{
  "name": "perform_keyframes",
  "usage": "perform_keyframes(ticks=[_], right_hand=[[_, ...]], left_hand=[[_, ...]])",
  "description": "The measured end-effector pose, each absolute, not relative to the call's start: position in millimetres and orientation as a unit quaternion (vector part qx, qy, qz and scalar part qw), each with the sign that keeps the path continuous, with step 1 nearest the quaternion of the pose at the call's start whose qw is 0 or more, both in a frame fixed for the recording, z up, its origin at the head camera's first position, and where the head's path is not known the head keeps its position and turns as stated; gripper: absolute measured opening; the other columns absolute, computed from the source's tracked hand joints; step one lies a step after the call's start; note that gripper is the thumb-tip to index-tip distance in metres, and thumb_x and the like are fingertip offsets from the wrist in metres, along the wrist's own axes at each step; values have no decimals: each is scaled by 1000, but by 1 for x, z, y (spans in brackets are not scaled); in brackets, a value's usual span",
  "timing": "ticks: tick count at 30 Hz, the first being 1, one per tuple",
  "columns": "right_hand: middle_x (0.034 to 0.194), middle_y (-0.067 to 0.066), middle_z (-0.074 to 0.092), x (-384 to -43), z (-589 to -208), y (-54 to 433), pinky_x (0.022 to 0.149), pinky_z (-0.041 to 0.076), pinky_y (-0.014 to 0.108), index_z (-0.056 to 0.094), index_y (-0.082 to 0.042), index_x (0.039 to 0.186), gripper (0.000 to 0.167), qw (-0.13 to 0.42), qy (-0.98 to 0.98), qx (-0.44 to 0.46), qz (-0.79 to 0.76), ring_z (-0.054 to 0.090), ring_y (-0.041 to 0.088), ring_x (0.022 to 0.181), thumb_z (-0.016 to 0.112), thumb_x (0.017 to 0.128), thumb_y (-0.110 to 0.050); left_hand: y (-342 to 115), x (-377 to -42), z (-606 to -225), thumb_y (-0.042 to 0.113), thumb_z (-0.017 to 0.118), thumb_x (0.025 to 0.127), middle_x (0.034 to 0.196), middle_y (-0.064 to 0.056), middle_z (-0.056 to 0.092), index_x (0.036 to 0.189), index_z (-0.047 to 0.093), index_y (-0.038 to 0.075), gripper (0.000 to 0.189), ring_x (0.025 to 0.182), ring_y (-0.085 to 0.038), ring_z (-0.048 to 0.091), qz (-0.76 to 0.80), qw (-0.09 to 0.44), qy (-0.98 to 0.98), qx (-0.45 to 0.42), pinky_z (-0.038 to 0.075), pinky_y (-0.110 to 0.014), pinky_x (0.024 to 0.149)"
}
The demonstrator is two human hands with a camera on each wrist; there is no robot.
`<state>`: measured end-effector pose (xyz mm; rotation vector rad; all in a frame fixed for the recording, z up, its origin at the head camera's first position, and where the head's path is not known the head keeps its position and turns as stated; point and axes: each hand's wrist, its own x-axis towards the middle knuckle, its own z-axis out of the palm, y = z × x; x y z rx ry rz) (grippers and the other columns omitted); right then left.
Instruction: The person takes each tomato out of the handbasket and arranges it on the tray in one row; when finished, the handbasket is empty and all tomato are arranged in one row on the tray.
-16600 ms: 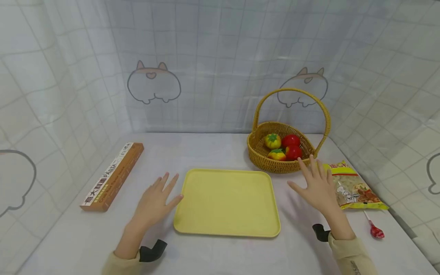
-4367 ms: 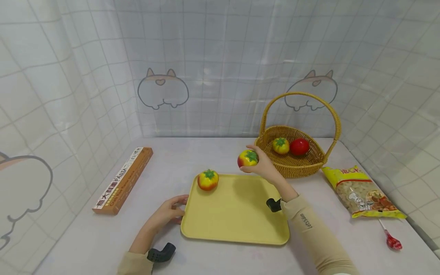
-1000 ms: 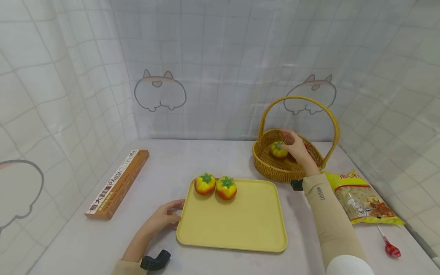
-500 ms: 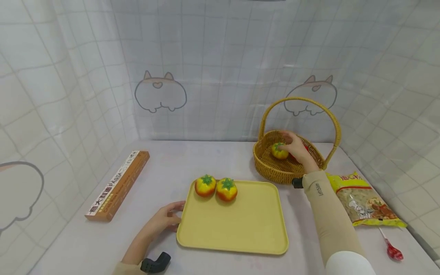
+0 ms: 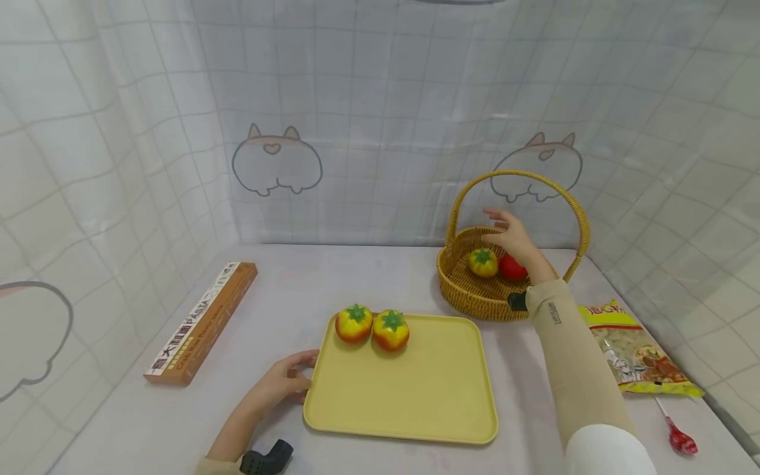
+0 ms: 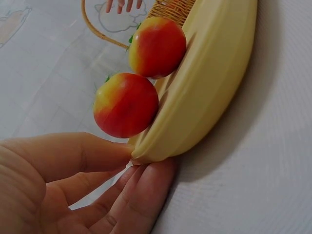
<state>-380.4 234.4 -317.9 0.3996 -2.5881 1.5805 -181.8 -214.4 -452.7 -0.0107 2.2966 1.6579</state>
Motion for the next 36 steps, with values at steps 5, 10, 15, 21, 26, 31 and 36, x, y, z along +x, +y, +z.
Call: perform_keyframes(ticks=[5, 10, 15, 21, 26, 31, 36], right_hand=[[144, 17, 31, -386, -314, 234, 102, 32, 52, 41, -8, 138, 56, 66, -846, 128, 514, 25, 38, 132, 60, 85, -2], [143, 14, 34, -388, -314, 234, 101, 33, 51, 44, -8, 136, 54, 87, -850, 128, 504, 28, 36, 131, 61, 84, -3], [140, 15, 37, -391, -322, 233, 100, 35, 50, 46, -8, 134, 52, 101, -842, 128, 514, 29, 35, 130, 61, 85, -3], [141, 17, 35, -392, -331, 237, 100, 34, 52, 42, -9, 137, 55, 94, -842, 124, 517, 29, 35, 130, 60, 86, -5], [144, 21, 29, -393, -335, 242, 102, 31, 54, 33, -11, 143, 67, 46, -846, 128, 516, 24, 41, 131, 63, 84, -5], [149, 23, 17, -394, -338, 246, 102, 28, 56, 20, -12, 148, 76, -32, -856, 126, 500, 18, 44, 133, 62, 84, -5], [151, 22, 10, -394, -343, 251, 107, 19, 56, 15, -12, 149, 78, -85, -870, 121, 471, 11, 42, 136, 61, 86, -6]], left_hand=[[-215, -180, -451, 2, 59, 76, 125, -24, 46, 136, 39, -3, 64, 71, -19, 58, 582, 156, 798, 8, 54, -33, 64], [-215, -179, -450, 3, 60, 76, 126, -24, 47, 136, 39, -2, 64, 71, -19, 58, 583, 161, 797, 10, 54, -33, 64], [-215, -175, -452, 3, 61, 76, 125, -24, 47, 136, 39, -3, 64, 70, -19, 58, 581, 167, 796, 0, 54, -33, 64], [-213, -170, -451, 4, 62, 76, 126, -24, 47, 136, 40, -2, 64, 71, -19, 58, 582, 167, 796, -6, 54, -33, 64], [-210, -169, -451, 4, 63, 75, 126, -23, 48, 136, 40, -2, 64, 71, -19, 59, 584, 166, 794, -5, 54, -33, 64], [-210, -167, -451, 4, 62, 76, 125, -23, 48, 136, 40, -2, 64, 71, -19, 59, 586, 166, 793, -1, 54, -33, 64], [-209, -167, -452, 3, 61, 76, 124, -22, 49, 136, 40, -2, 64, 71, -19, 59, 582, 165, 796, -7, 54, -34, 65]])
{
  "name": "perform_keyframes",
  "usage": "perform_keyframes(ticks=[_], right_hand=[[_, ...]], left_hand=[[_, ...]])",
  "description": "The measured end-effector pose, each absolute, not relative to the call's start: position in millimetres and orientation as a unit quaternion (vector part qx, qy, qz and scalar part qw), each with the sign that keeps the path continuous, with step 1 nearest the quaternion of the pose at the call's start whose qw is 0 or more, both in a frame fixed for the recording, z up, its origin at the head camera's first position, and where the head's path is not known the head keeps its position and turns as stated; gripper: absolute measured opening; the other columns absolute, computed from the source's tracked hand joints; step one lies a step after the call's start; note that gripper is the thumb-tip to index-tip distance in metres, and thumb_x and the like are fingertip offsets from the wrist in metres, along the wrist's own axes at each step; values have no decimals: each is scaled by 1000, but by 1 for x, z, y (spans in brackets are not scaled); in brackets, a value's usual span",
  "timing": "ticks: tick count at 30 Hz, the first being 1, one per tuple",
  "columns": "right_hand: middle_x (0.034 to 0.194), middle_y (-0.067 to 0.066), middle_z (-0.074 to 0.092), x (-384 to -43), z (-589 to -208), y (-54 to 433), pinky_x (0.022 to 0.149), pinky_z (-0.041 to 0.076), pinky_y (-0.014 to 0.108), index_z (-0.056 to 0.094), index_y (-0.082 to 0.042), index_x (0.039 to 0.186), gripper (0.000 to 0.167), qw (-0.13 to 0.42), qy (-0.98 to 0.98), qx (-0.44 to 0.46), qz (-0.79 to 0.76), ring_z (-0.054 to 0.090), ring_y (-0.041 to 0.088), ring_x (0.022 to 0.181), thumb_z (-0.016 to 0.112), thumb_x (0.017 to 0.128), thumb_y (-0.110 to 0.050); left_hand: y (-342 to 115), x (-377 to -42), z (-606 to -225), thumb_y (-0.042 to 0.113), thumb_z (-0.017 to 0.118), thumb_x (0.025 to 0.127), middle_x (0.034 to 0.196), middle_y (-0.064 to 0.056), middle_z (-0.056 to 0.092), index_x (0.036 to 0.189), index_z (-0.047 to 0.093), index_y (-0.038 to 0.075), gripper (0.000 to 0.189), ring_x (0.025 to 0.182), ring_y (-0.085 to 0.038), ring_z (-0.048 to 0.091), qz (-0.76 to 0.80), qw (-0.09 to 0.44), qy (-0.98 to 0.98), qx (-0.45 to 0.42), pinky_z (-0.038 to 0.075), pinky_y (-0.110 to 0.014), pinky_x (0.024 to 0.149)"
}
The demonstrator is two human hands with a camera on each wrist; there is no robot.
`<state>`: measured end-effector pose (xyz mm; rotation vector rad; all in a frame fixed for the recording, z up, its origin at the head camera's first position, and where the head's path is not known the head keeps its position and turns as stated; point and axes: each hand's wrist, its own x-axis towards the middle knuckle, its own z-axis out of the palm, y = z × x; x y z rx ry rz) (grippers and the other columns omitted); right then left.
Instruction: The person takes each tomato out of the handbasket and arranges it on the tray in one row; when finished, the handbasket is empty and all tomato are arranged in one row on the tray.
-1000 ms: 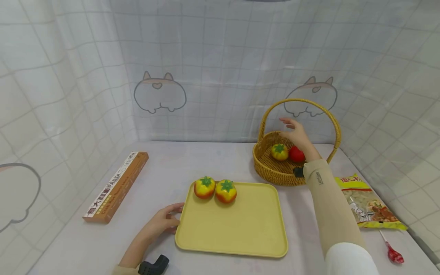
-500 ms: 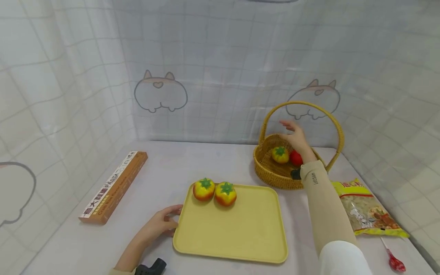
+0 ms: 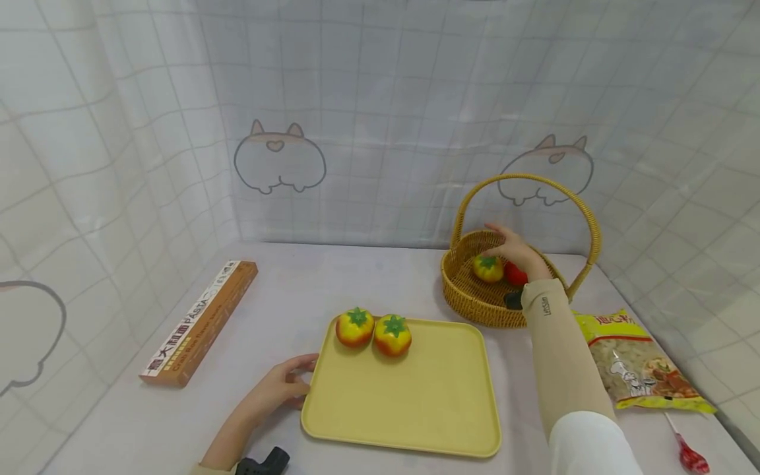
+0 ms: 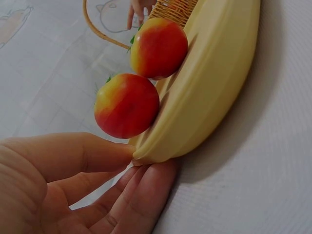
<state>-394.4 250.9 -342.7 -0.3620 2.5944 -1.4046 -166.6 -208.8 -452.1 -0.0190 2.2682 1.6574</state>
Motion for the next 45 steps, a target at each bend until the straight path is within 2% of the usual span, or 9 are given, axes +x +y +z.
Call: perform_keyframes(ticks=[9, 12, 15, 17, 19, 22, 34, 38, 45], right_hand=[[152, 21, 3, -393, -349, 251, 106, 21, 57, 12, -6, 148, 78, 139, 870, -130, -456, 14, 43, 134, 58, 85, -3], [147, 27, 19, -391, -350, 251, 97, 35, 54, 12, -8, 148, 78, 160, 881, -116, -429, 41, 42, 111, 58, 85, -6], [144, 29, 23, -389, -351, 251, 88, 41, 51, 12, -9, 149, 78, 192, 889, -105, -403, 43, 33, 97, 58, 85, -8], [144, 29, 20, -388, -351, 252, 88, 42, 51, 12, -10, 149, 80, 217, 886, -92, -399, 41, 33, 101, 58, 83, -8], [149, 26, 6, -387, -351, 253, 97, 36, 54, 8, -10, 149, 82, 244, 877, -85, -406, 30, 35, 121, 56, 83, -6], [150, 25, 1, -387, -352, 254, 101, 32, 54, 7, -11, 149, 83, 271, 862, -66, -423, 23, 38, 127, 56, 82, -4], [140, 24, 12, -386, -351, 250, 99, 35, 45, 5, -9, 148, 84, 328, 825, -64, -455, 40, 26, 103, 57, 83, 0], [138, 25, 12, -383, -350, 248, 101, 35, 48, 3, -9, 148, 86, 349, 813, -54, -463, 41, 27, 105, 57, 83, 1], [135, 26, 16, -386, -350, 248, 95, 41, 45, 8, -9, 148, 85, 336, 824, -56, -453, 41, 28, 105, 61, 82, -1]], left_hand=[[-208, -166, -453, 4, 61, 74, 121, -18, 50, 135, 41, -2, 65, 71, -19, 59, 583, 165, 796, -6, 54, -33, 65], [-208, -166, -454, 4, 61, 74, 121, -18, 51, 135, 41, -2, 65, 71, -19, 59, 584, 167, 794, -6, 54, -34, 65], [-208, -165, -455, 4, 61, 74, 121, -19, 50, 135, 40, -3, 66, 72, -19, 59, 585, 170, 793, -3, 54, -34, 65], [-209, -164, -455, 4, 61, 74, 122, -20, 50, 136, 39, -3, 66, 72, -19, 59, 587, 171, 791, 2, 54, -33, 65], [-209, -164, -455, 4, 61, 74, 123, -20, 49, 136, 39, -3, 66, 72, -19, 59, 588, 171, 790, 5, 54, -33, 64], [-209, -164, -454, 5, 62, 75, 122, -20, 49, 135, 40, -3, 65, 72, -18, 59, 589, 170, 790, 6, 54, -33, 64], [-210, -164, -453, 4, 61, 75, 122, -20, 49, 135, 40, -3, 64, 72, -18, 59, 588, 166, 792, 12, 55, -33, 64], [-210, -164, -452, 4, 61, 74, 124, -21, 48, 135, 40, -3, 65, 73, -18, 59, 591, 167, 789, 13, 55, -33, 65], [-210, -164, -451, 4, 62, 74, 124, -20, 49, 135, 41, -2, 65, 73, -19, 59, 589, 164, 791, 7, 54, -34, 65]])
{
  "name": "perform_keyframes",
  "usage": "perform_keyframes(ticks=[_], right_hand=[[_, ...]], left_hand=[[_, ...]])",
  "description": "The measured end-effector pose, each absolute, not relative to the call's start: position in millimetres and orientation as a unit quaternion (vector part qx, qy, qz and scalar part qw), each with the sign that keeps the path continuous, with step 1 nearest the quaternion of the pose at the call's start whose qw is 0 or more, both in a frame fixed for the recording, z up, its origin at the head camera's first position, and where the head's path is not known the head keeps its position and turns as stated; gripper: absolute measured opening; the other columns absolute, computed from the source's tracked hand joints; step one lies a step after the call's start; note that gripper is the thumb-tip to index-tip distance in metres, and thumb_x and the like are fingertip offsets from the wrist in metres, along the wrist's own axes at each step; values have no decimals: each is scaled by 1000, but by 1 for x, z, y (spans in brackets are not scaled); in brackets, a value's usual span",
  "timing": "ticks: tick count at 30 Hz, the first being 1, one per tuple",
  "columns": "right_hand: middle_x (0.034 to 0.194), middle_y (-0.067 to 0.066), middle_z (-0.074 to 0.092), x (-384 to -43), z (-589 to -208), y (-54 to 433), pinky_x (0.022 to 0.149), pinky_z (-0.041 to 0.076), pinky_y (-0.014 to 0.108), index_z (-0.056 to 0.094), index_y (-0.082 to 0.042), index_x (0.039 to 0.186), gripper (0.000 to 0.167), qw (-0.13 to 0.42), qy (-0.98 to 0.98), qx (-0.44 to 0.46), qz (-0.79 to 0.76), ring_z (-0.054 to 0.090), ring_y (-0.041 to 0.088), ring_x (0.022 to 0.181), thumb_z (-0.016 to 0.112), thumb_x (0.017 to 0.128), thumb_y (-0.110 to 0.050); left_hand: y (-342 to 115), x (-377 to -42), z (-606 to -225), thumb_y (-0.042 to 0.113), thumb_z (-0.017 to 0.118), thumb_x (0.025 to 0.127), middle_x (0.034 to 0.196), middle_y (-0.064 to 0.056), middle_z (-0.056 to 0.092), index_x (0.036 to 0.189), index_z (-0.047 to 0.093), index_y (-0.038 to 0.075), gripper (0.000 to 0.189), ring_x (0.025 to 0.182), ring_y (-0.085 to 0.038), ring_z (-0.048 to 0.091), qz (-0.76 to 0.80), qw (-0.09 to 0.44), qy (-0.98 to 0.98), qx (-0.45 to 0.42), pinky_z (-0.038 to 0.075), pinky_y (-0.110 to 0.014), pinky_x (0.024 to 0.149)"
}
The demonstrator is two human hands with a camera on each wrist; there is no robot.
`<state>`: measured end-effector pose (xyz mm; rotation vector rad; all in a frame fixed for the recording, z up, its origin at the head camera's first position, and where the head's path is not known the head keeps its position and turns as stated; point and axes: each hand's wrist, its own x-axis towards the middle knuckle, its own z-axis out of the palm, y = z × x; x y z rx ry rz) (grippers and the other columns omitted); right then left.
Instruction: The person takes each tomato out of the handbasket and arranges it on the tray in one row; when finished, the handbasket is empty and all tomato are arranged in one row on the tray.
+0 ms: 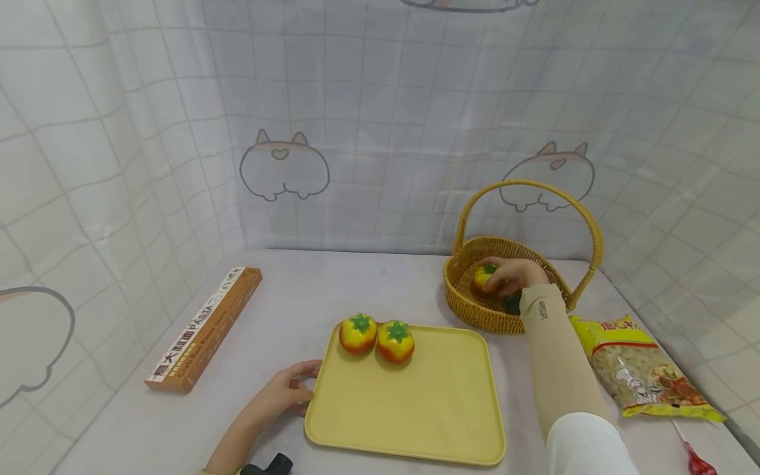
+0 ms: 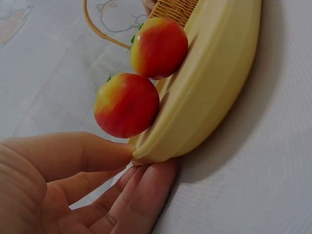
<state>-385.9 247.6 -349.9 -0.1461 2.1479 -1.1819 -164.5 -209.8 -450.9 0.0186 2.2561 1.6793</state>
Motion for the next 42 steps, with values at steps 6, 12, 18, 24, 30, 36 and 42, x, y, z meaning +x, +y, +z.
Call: perform_keyframes(ticks=[6, 12, 18, 24, 30, 36, 42], right_hand=[[133, 25, 26, -387, -347, 250, 99, 36, 50, 9, -9, 147, 84, 260, 843, -93, -461, 45, 29, 104, 64, 84, -11], [136, 24, 27, -386, -340, 248, 102, 32, 52, 11, -12, 147, 80, 206, 847, -98, -480, 40, 33, 115, 62, 87, -23], [137, 24, 25, -379, -332, 242, 97, 35, 52, 13, -10, 147, 73, 183, 845, -116, -488, 37, 35, 117, 57, 91, -25], [138, 22, 27, -379, -331, 239, 93, 36, 43, 5, -19, 149, 85, 148, 855, -135, -478, 35, 33, 118, 61, 87, -29], [135, 23, 33, -363, -322, 226, 101, 34, 44, 8, -10, 147, 90, 101, 855, -146, -487, 39, 33, 118, 68, 82, -21], [133, 21, 37, -340, -314, 212, 99, 35, 43, 16, -10, 146, 86, 70, 846, -158, -503, 42, 32, 116, 70, 80, -22], [133, 17, 38, -322, -317, 201, 97, 36, 41, 18, -15, 146, 84, 57, 829, -168, -530, 43, 30, 114, 69, 81, -30]], left_hand=[[-208, -163, -451, 3, 61, 74, 122, -19, 50, 135, 41, -2, 65, 71, -18, 58, 584, 164, 795, 3, 54, -34, 64], [-208, -164, -452, 2, 60, 75, 121, -20, 50, 135, 40, -4, 64, 70, -18, 58, 586, 161, 794, 7, 54, -34, 63], [-208, -163, -454, 2, 60, 75, 122, -22, 50, 135, 40, -3, 64, 71, -19, 58, 582, 160, 797, 4, 54, -35, 64], [-208, -162, -454, 2, 59, 76, 123, -22, 50, 136, 39, -3, 63, 71, -19, 58, 583, 163, 796, 6, 54, -35, 65], [-208, -163, -453, 2, 59, 76, 122, -20, 50, 136, 40, -2, 63, 71, -19, 58, 584, 163, 795, 1, 54, -34, 65], [-206, -163, -451, 3, 60, 75, 122, -19, 50, 136, 41, -1, 64, 72, -19, 58, 580, 161, 799, -9, 54, -34, 65], [-205, -164, -449, 3, 60, 75, 123, -19, 49, 135, 42, 0, 63, 73, -19, 57, 576, 156, 803, -12, 54, -34, 66]])
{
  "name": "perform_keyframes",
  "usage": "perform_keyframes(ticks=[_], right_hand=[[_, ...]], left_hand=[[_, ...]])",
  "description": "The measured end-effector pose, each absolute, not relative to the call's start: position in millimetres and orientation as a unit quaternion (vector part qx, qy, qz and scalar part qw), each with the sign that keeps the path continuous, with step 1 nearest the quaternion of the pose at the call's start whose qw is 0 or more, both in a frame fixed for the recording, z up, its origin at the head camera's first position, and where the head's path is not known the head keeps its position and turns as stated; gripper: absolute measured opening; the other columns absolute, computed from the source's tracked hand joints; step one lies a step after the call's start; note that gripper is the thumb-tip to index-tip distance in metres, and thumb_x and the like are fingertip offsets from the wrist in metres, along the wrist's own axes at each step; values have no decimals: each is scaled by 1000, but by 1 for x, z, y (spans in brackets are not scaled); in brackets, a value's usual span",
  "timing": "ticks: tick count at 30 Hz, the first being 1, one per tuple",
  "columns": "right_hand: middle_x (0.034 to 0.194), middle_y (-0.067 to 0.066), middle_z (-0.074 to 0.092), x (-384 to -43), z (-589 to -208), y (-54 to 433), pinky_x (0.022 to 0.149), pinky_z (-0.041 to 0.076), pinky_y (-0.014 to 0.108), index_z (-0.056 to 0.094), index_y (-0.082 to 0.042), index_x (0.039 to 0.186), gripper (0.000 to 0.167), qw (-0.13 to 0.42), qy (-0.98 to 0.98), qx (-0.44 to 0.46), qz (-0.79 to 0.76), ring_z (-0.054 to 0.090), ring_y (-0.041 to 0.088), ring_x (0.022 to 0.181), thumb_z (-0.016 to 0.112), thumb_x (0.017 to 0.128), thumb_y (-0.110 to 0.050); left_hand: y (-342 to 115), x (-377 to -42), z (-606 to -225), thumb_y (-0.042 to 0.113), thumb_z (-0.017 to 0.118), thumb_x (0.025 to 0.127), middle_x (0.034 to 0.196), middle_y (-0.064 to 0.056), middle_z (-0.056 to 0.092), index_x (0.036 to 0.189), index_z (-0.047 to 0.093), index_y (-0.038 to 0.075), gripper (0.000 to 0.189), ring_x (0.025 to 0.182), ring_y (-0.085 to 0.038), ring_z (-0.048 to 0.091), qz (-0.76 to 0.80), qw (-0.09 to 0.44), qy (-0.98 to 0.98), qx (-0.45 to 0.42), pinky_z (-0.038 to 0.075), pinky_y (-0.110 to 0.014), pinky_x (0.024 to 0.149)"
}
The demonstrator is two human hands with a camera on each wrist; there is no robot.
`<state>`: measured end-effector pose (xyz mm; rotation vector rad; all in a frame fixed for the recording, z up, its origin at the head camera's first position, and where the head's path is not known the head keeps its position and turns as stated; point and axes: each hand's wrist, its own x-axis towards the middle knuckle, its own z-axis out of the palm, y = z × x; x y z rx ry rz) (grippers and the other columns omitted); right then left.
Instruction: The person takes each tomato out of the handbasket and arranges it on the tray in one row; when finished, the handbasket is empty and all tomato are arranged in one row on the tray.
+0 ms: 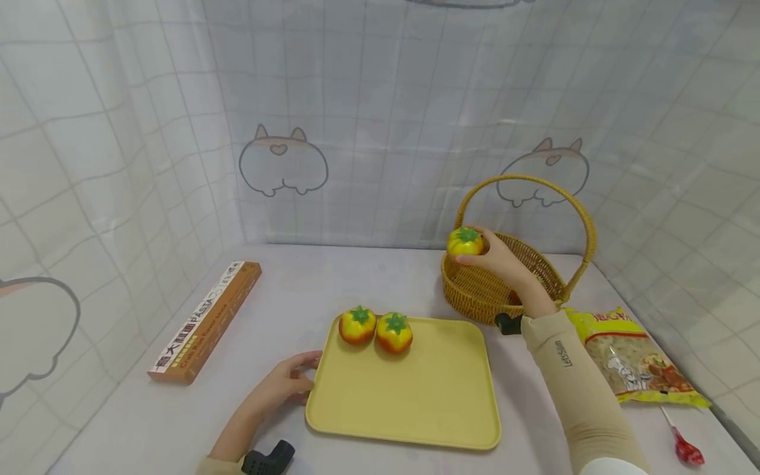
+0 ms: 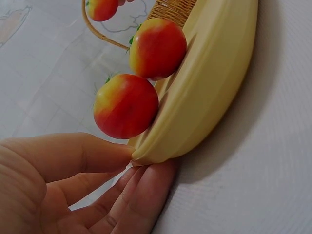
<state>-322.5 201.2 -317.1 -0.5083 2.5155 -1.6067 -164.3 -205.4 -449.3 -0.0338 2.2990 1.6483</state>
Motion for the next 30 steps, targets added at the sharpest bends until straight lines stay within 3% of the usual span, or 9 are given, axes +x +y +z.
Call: perform_keyframes(ticks=[6, 13, 18, 30], right_hand=[[134, 17, 37, -306, -324, 193, 93, 40, 39, 20, -21, 147, 84, 66, 810, -177, -555, 44, 30, 113, 71, 80, -25], [133, 19, 35, -292, -335, 186, 84, 46, 32, 23, -19, 145, 85, 68, 805, -196, -556, 44, 31, 110, 73, 77, -17], [136, 17, 32, -280, -345, 181, 84, 46, 32, 25, -17, 144, 84, 80, 794, -209, -565, 43, 31, 112, 74, 75, -13], [130, 20, 37, -253, -376, 168, 83, 48, 32, 28, -11, 140, 82, 160, 780, -223, -562, 45, 30, 107, 75, 73, -10]], left_hand=[[-206, -166, -449, 2, 60, 75, 124, -19, 49, 135, 42, 0, 63, 73, -19, 58, 573, 152, 805, -9, 54, -34, 66], [-204, -166, -450, 2, 60, 76, 125, -20, 48, 136, 41, 0, 63, 73, -19, 58, 574, 150, 805, -7, 55, -35, 66], [-204, -165, -451, 2, 60, 76, 125, -20, 48, 136, 41, 0, 63, 73, -19, 58, 576, 152, 803, -6, 55, -35, 66], [-205, -165, -450, 3, 60, 76, 125, -21, 48, 136, 41, 0, 63, 72, -19, 58, 578, 154, 801, -3, 54, -34, 66]])
